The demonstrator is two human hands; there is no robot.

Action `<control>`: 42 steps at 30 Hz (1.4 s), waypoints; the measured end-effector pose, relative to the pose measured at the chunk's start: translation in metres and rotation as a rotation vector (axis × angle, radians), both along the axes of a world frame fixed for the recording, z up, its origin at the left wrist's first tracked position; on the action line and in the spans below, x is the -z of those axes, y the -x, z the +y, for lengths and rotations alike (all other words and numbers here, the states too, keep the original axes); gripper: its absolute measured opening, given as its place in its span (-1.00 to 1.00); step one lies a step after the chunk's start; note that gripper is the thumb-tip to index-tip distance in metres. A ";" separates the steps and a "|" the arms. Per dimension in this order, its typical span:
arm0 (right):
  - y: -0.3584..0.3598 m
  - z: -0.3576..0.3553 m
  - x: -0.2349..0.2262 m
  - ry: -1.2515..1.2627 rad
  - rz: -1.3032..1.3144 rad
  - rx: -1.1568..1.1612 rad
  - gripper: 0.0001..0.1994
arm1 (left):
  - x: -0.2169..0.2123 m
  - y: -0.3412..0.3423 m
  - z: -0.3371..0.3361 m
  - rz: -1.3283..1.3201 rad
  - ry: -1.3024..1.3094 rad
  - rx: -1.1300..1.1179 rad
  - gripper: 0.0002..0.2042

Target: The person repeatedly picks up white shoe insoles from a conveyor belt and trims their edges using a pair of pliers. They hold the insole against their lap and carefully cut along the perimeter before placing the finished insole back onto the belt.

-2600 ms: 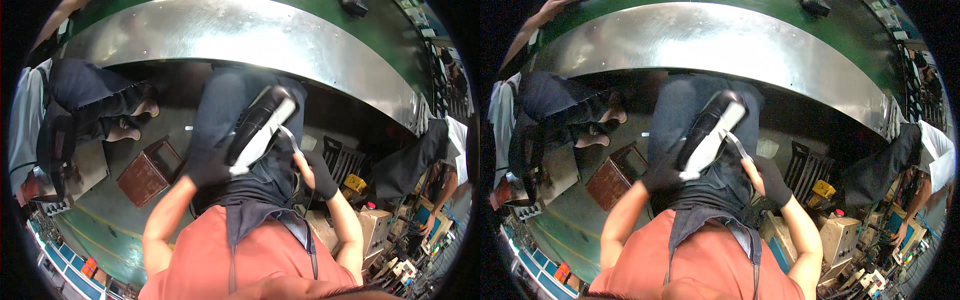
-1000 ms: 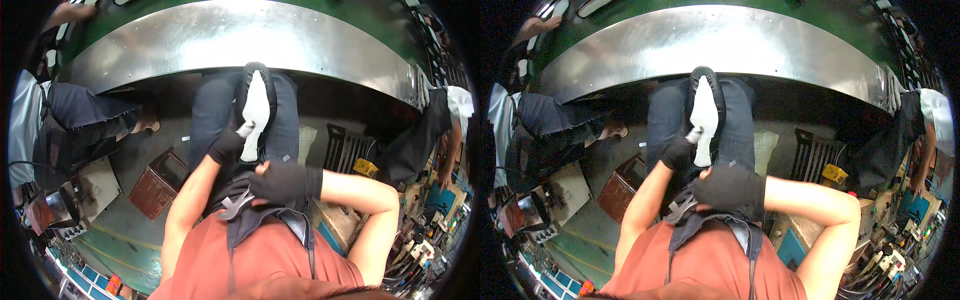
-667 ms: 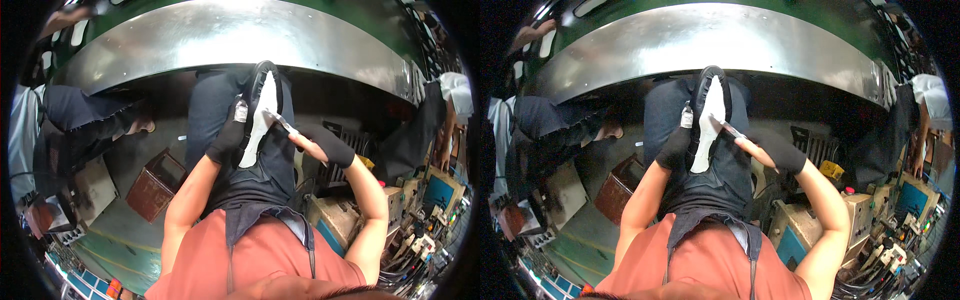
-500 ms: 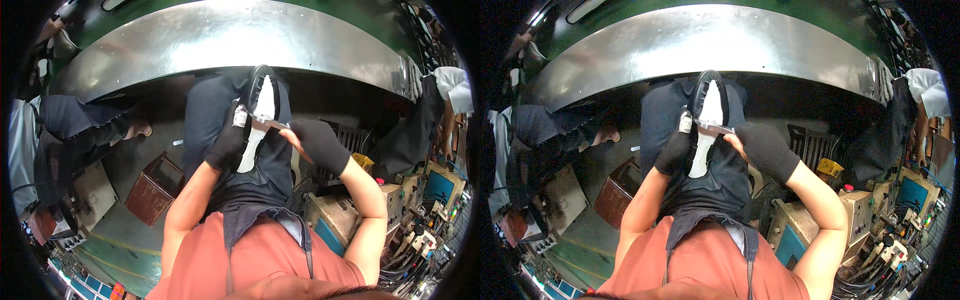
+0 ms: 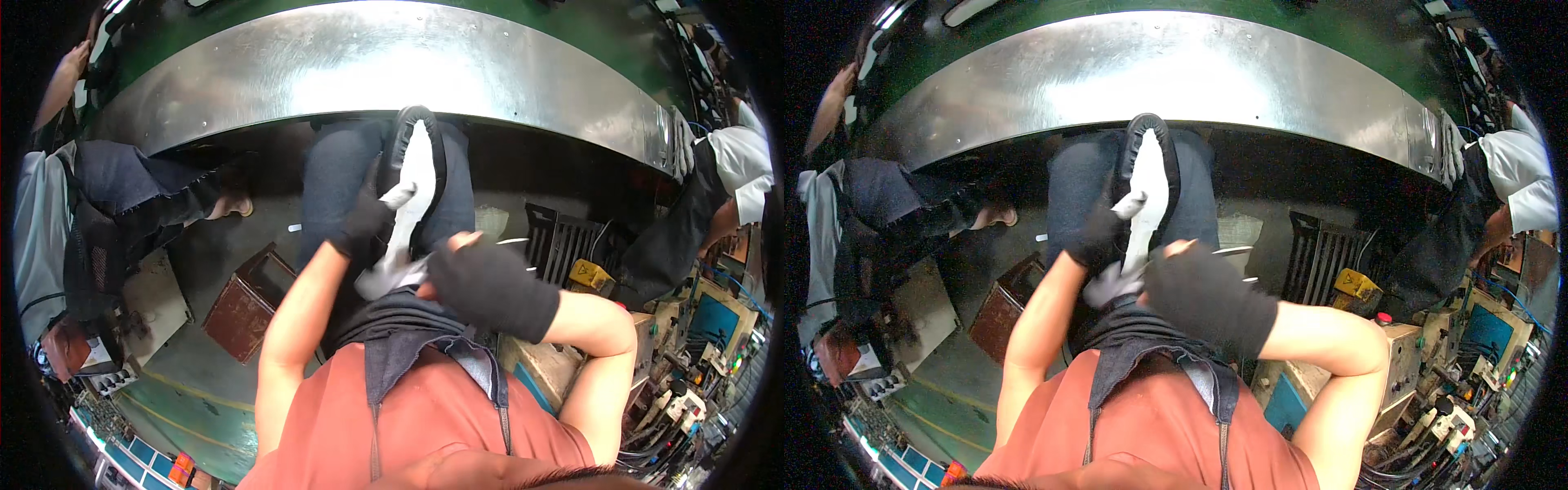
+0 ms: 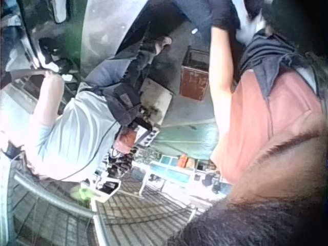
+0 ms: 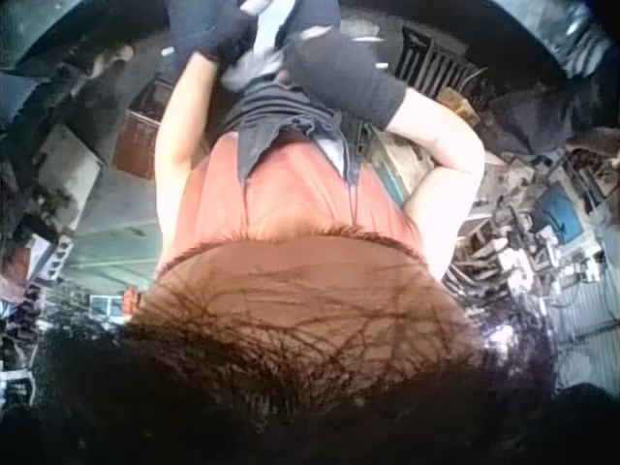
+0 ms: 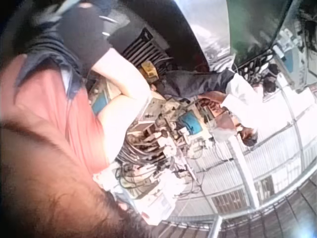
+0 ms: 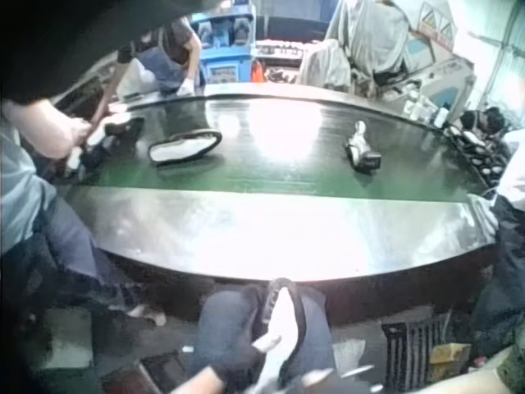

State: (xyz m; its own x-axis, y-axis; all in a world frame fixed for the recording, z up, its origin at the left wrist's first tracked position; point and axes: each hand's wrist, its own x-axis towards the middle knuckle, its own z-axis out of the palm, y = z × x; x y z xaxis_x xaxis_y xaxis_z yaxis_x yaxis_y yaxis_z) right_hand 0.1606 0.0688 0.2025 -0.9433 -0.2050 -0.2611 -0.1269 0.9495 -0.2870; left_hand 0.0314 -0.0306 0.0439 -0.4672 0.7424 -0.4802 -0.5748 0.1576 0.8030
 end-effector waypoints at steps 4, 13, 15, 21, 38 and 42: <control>-0.019 0.023 0.082 0.364 0.153 -0.030 -0.66 | 0.097 0.021 -0.024 -0.384 -0.168 0.016 -0.57; -0.049 0.033 0.011 0.382 -0.114 0.577 -0.65 | 0.019 -0.005 0.007 0.181 -0.040 0.000 -0.52; -0.025 0.024 0.000 0.421 0.078 0.431 -0.66 | 0.020 0.001 0.002 0.280 -0.128 0.077 -0.36; -0.007 0.042 0.048 0.140 -0.049 0.271 -0.61 | 0.008 0.016 -0.025 0.256 -0.175 0.481 -0.02; -0.083 -0.007 0.119 0.569 -0.030 0.904 -0.62 | 0.012 0.018 -0.023 0.368 -0.171 0.440 0.14; -0.121 -0.077 0.160 0.819 0.157 1.477 -0.67 | 0.000 0.020 -0.027 0.577 -0.093 0.315 0.22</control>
State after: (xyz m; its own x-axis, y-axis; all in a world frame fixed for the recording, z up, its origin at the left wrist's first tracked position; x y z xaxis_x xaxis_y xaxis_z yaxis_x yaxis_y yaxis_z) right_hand 0.2818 -0.0080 0.0423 -0.4438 0.7845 -0.4331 0.5932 -0.1051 -0.7981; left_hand 0.0116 -0.0581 0.0440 -0.3837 0.9119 -0.1455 0.0138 0.1632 0.9865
